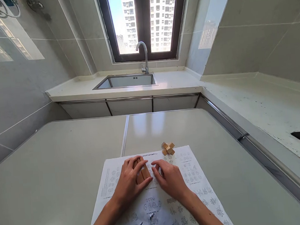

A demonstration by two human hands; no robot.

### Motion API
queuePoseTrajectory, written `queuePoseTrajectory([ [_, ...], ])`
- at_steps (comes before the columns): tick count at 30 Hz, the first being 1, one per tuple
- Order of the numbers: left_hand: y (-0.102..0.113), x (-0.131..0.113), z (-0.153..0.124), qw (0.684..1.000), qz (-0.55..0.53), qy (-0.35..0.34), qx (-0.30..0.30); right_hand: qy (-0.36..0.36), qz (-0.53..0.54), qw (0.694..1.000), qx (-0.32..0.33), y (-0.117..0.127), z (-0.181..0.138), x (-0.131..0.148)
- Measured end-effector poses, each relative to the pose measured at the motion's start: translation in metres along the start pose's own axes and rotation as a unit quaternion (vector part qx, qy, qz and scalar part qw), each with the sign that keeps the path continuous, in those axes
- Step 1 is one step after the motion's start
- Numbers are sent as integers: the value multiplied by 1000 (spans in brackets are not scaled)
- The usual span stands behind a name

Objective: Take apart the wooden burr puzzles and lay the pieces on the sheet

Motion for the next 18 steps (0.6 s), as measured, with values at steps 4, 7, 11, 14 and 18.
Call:
queuePoseTrajectory([
  [4,8,7,-1,999,30,21,-30,-9,8,1000,3,-1,1,-2],
  [7,18,17,-2,997,40,35,-51,-10,11,1000,4,-1,1,-2],
  [11,35,31,-6,997,43,40,-45,-12,12,1000,8,0,1,-1],
  [14,49,37,-11,998,41,35,-29,-14,15,1000,10,0,1,-1],
  [18,60,39,-16,999,38,20,-20,-11,17,1000,12,-1,1,-1],
])
Point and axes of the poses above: each hand's wrist, its own z-axis towards the middle knuckle, its own y-axis out of the back of the hand, x = y × z, the point moved 5 cm from there along z, towards the middle knuckle, and after that the axes turned 10 degrees about -z, right-handed, at the moved point
